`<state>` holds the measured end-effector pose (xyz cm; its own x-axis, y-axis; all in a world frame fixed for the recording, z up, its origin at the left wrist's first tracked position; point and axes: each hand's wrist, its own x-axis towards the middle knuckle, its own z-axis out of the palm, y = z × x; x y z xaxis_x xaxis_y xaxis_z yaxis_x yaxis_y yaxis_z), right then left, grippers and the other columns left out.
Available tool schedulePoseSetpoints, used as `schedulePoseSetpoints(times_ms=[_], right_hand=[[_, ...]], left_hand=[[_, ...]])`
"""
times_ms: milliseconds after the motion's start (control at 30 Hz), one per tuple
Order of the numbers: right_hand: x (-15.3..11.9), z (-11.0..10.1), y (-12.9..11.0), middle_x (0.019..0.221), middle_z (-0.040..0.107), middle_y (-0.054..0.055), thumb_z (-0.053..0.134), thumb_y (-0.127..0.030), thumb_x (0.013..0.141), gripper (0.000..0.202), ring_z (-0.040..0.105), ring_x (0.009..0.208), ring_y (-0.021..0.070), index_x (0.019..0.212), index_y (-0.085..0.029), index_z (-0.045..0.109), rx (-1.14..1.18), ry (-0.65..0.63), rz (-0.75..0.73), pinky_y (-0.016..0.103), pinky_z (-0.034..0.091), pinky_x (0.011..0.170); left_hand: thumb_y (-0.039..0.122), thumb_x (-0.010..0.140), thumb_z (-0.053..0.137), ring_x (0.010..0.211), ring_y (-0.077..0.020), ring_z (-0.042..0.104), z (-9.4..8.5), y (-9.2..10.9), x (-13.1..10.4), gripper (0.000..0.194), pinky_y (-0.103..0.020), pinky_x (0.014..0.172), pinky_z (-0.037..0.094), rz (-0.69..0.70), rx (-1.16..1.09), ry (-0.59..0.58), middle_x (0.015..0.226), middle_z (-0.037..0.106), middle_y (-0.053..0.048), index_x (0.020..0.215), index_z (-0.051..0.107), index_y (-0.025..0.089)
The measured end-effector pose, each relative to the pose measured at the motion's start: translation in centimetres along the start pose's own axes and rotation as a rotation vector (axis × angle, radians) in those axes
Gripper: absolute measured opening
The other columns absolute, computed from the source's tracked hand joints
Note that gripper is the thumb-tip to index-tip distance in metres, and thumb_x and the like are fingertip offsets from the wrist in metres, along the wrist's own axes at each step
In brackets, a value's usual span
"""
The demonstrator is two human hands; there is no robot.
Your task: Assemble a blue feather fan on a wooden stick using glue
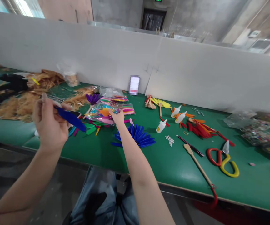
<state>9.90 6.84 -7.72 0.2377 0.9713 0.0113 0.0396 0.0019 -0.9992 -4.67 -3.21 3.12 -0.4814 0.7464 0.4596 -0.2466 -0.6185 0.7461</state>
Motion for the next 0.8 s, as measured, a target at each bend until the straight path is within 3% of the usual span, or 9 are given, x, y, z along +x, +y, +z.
schedulePoseSetpoints(times_ms=[133, 233, 333, 400, 467, 533, 600, 667, 800], right_hand=[[1.4, -0.6, -1.9, 0.127, 0.052, 0.019, 0.082, -0.029, 0.054, 0.078, 0.049, 0.120, 0.0290, 0.122, -0.010, 0.048, -0.143, -0.017, -0.070, 0.041, 0.036, 0.102], [0.4, -3.0, -4.5, 0.137, 0.043, 0.017, 0.074, -0.024, 0.067, 0.059, 0.048, 0.122, 0.0232, 0.121, -0.014, 0.051, -0.185, -0.071, -0.168, 0.035, 0.036, 0.104], [-3.4, -6.1, -6.7, 0.098, 0.067, 0.007, 0.068, -0.035, 0.075, 0.033, 0.066, 0.081, 0.0168, 0.103, -0.017, 0.063, -0.195, -0.250, -0.208, 0.030, 0.051, 0.078], [-7.0, -7.7, -7.4, 0.071, 0.067, -0.001, 0.066, -0.044, 0.076, 0.043, 0.061, 0.051, 0.0124, 0.112, -0.022, 0.060, -0.199, -0.629, -0.212, 0.025, 0.050, 0.054], [-10.5, -8.8, -7.3, 0.067, 0.064, -0.005, 0.071, -0.044, 0.072, 0.054, 0.056, 0.046, 0.0102, 0.120, -0.024, 0.056, -0.192, -0.778, -0.254, 0.021, 0.044, 0.045], [-13.1, -9.4, -6.6, 0.060, 0.060, -0.005, 0.069, -0.044, 0.074, 0.029, 0.052, 0.045, 0.0086, 0.089, -0.021, 0.063, -0.226, -0.744, -0.289, 0.018, 0.036, 0.040], [-14.6, -10.2, -5.7, 0.050, 0.052, -0.006, 0.066, -0.046, 0.077, 0.033, 0.049, 0.043, 0.0078, 0.063, -0.019, 0.055, -0.183, -0.743, -0.235, 0.018, 0.033, 0.040], [-15.3, -11.2, -4.8, 0.046, 0.047, -0.007, 0.061, -0.046, 0.082, 0.038, 0.046, 0.041, 0.0070, 0.057, -0.019, 0.048, -0.115, -0.718, -0.122, 0.018, 0.032, 0.040], [-16.0, -13.5, -3.2, 0.045, 0.040, -0.008, 0.063, -0.032, 0.080, 0.034, 0.038, 0.040, 0.0054, 0.055, -0.019, 0.045, -0.156, -0.473, -0.046, 0.018, 0.025, 0.039]], left_hand=[[0.038, 0.090, 0.054, 0.035, -0.0066, 0.043, -1.1, -0.4, -0.2, 0.026, -0.023, 0.034, 0.027, 0.011, 0.137, -0.108, 0.045, 0.047, 0.007, 0.071, 0.054, 0.021], [0.035, 0.092, 0.051, 0.029, -0.0064, 0.033, -1.8, -0.4, -0.3, 0.023, -0.024, 0.033, 0.024, 0.120, 0.258, -0.107, 0.040, 0.042, 0.008, 0.074, 0.055, 0.021], [0.035, 0.093, 0.050, 0.033, -0.0058, 0.036, -1.0, -0.6, -1.1, 0.022, -0.022, 0.036, 0.028, 0.217, 0.389, -0.099, 0.045, 0.043, 0.008, 0.078, 0.057, 0.021], [0.035, 0.092, 0.051, 0.039, -0.0056, 0.042, 0.2, -0.9, -2.5, 0.020, -0.020, 0.041, 0.033, 0.211, 0.462, -0.188, 0.051, 0.047, 0.007, 0.081, 0.059, 0.021], [0.033, 0.091, 0.053, 0.043, -0.0062, 0.047, 1.7, -1.2, -4.3, 0.016, -0.019, 0.046, 0.038, 0.157, 0.481, -0.330, 0.055, 0.051, 0.006, 0.085, 0.061, 0.022], [0.031, 0.089, 0.054, 0.045, -0.0071, 0.050, 2.9, -1.6, -6.1, 0.012, -0.019, 0.049, 0.041, 0.027, 0.465, -0.498, 0.054, 0.052, 0.006, 0.088, 0.063, 0.022], [0.031, 0.088, 0.056, 0.049, -0.0084, 0.053, 3.6, -2.1, -7.4, 0.012, -0.018, 0.051, 0.044, -0.149, 0.438, -0.653, 0.055, 0.055, 0.005, 0.089, 0.065, 0.022], [0.032, 0.086, 0.058, 0.056, -0.0101, 0.057, 3.8, -2.7, -8.2, 0.015, -0.019, 0.053, 0.046, -0.275, 0.426, -0.757, 0.065, 0.061, 0.002, 0.094, 0.066, 0.022], [0.031, 0.082, 0.061, 0.080, -0.0152, 0.062, 3.8, -4.0, -9.4, 0.022, -0.022, 0.068, 0.051, -0.342, 0.474, -1.010, 0.093, 0.067, -0.004, 0.101, 0.067, 0.023]])
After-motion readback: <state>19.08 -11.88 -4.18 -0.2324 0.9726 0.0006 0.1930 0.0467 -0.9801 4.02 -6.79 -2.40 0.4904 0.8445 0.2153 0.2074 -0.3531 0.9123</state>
